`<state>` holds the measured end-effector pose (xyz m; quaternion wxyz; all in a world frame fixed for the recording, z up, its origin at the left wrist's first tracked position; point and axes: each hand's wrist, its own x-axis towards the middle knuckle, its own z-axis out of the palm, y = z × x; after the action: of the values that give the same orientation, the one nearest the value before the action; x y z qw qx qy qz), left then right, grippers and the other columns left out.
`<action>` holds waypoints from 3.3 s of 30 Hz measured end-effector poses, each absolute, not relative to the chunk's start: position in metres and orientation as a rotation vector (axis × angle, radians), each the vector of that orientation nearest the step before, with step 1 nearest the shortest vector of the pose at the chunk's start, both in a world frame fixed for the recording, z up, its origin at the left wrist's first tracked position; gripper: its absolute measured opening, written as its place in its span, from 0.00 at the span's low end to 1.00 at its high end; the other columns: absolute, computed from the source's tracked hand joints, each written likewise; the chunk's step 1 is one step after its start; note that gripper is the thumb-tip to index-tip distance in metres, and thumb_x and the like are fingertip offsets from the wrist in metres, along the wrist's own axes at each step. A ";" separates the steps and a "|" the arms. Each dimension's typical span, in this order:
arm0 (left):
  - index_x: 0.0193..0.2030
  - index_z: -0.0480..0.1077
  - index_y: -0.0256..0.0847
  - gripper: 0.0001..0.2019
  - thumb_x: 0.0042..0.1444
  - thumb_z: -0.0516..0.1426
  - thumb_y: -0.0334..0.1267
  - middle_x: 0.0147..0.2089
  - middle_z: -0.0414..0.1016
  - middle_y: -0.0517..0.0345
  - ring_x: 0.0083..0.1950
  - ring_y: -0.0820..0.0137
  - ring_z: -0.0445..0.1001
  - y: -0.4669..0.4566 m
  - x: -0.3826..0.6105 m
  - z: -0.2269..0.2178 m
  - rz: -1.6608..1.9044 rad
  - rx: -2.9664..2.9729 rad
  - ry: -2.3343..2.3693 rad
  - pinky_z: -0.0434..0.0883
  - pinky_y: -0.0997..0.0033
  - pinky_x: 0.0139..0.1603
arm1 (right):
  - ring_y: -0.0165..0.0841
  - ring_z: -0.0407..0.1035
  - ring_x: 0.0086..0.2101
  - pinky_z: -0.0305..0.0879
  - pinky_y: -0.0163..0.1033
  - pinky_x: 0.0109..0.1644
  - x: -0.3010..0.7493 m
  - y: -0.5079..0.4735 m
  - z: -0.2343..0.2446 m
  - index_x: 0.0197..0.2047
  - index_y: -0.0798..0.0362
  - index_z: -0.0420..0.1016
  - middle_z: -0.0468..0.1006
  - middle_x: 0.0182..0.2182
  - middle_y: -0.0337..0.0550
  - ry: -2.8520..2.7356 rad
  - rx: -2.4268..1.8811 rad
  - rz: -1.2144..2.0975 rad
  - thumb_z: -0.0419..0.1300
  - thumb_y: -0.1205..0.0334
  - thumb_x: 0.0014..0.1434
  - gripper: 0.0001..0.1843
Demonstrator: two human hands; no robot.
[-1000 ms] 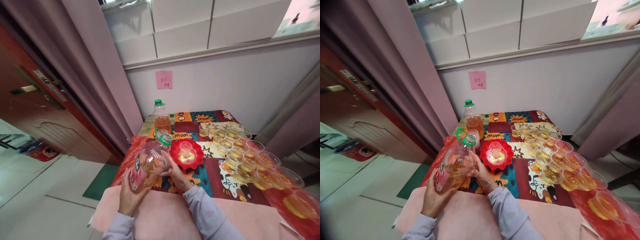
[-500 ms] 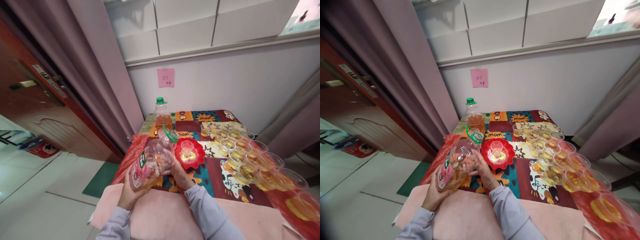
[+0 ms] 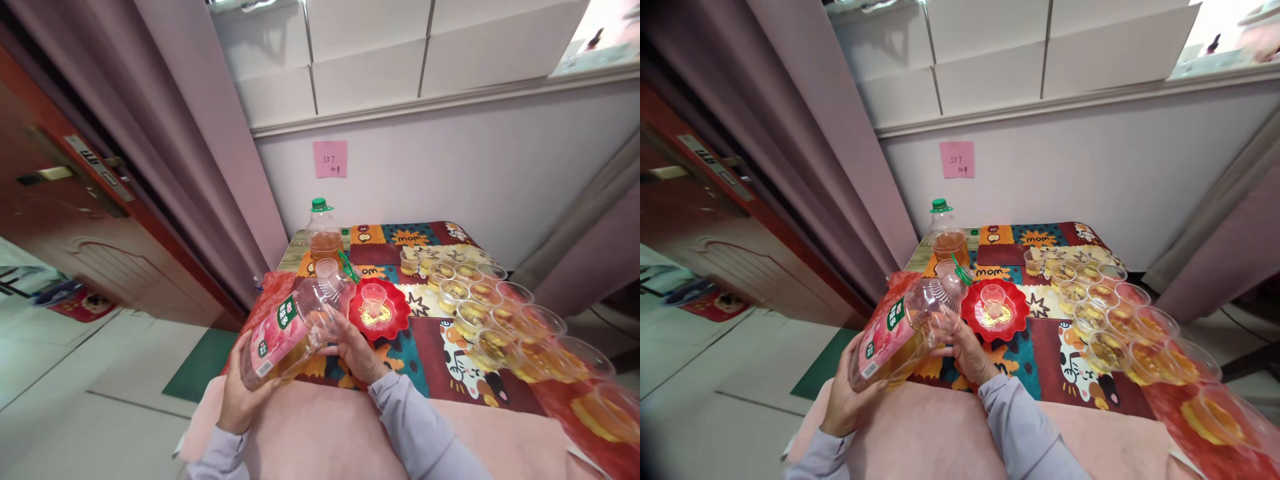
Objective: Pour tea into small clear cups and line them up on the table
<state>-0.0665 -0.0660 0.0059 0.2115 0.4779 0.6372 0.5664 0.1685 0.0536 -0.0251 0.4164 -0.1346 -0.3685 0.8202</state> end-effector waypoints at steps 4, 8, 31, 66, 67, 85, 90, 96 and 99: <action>0.70 0.60 0.48 0.52 0.38 0.76 0.52 0.75 0.65 0.40 0.75 0.38 0.64 -0.072 -0.073 0.021 1.548 1.329 1.765 0.64 0.31 0.73 | 0.43 0.79 0.48 0.80 0.48 0.46 0.168 0.056 -0.027 0.66 0.42 0.75 0.78 0.62 0.51 -0.881 -0.337 2.034 0.71 0.33 0.55 0.40; 0.71 0.61 0.47 0.54 0.36 0.77 0.50 0.75 0.64 0.37 0.74 0.38 0.65 -0.072 -0.079 0.036 1.531 1.336 1.828 0.65 0.33 0.72 | 0.39 0.80 0.46 0.81 0.45 0.45 0.167 0.056 -0.024 0.70 0.40 0.70 0.79 0.59 0.47 -0.813 -0.380 1.998 0.74 0.43 0.55 0.42; 0.71 0.63 0.42 0.56 0.34 0.76 0.53 0.71 0.69 0.36 0.72 0.38 0.68 -0.032 -0.095 0.082 1.275 1.482 1.899 0.65 0.35 0.72 | 0.42 0.80 0.50 0.83 0.44 0.46 0.169 0.063 -0.018 0.65 0.46 0.71 0.80 0.58 0.49 -0.684 -0.375 1.926 0.78 0.47 0.52 0.41; 0.72 0.58 0.40 0.54 0.41 0.73 0.57 0.75 0.63 0.33 0.76 0.38 0.63 -0.012 -0.076 0.132 1.004 1.617 1.964 0.64 0.37 0.74 | 0.37 0.83 0.41 0.82 0.43 0.45 0.167 0.067 -0.018 0.59 0.47 0.73 0.85 0.51 0.44 -0.548 -0.327 1.947 0.78 0.47 0.53 0.34; 0.72 0.57 0.39 0.55 0.41 0.73 0.58 0.75 0.63 0.32 0.76 0.38 0.63 -0.011 -0.076 0.132 0.997 1.621 1.970 0.63 0.37 0.74 | 0.36 0.83 0.41 0.82 0.43 0.45 0.167 0.067 -0.018 0.59 0.46 0.73 0.85 0.51 0.43 -0.545 -0.327 1.951 0.78 0.48 0.53 0.34; 0.71 0.62 0.41 0.52 0.40 0.71 0.59 0.69 0.73 0.37 0.69 0.38 0.72 -0.006 -0.073 0.140 0.954 1.684 2.068 0.70 0.39 0.69 | 0.35 0.82 0.41 0.81 0.42 0.46 0.167 0.067 -0.017 0.58 0.46 0.75 0.85 0.50 0.42 -0.515 -0.337 1.963 0.78 0.47 0.53 0.33; 0.72 0.60 0.44 0.53 0.41 0.71 0.59 0.70 0.72 0.37 0.69 0.39 0.72 -0.005 -0.076 0.139 0.946 1.688 2.041 0.69 0.37 0.70 | 0.35 0.83 0.40 0.81 0.43 0.46 0.167 0.068 -0.018 0.58 0.47 0.75 0.85 0.49 0.42 -0.490 -0.346 1.964 0.78 0.48 0.52 0.34; 0.72 0.60 0.41 0.53 0.42 0.70 0.61 0.69 0.72 0.36 0.69 0.39 0.72 -0.002 -0.073 0.142 0.909 1.709 2.074 0.68 0.38 0.71 | 0.35 0.82 0.40 0.81 0.43 0.47 0.167 0.068 -0.018 0.57 0.46 0.77 0.85 0.49 0.42 -0.477 -0.349 1.957 0.79 0.48 0.51 0.33; 0.73 0.59 0.41 0.54 0.42 0.70 0.62 0.70 0.71 0.36 0.69 0.39 0.72 -0.001 -0.073 0.141 0.900 1.705 2.067 0.68 0.38 0.70 | 0.34 0.82 0.38 0.81 0.42 0.46 0.167 0.069 -0.017 0.57 0.47 0.77 0.85 0.49 0.42 -0.462 -0.353 1.963 0.79 0.48 0.51 0.33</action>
<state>-0.0730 -0.0011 0.1414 0.1569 0.5957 0.7222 0.3146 0.1675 0.0688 -0.0172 0.5204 -0.1473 -0.1927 0.8188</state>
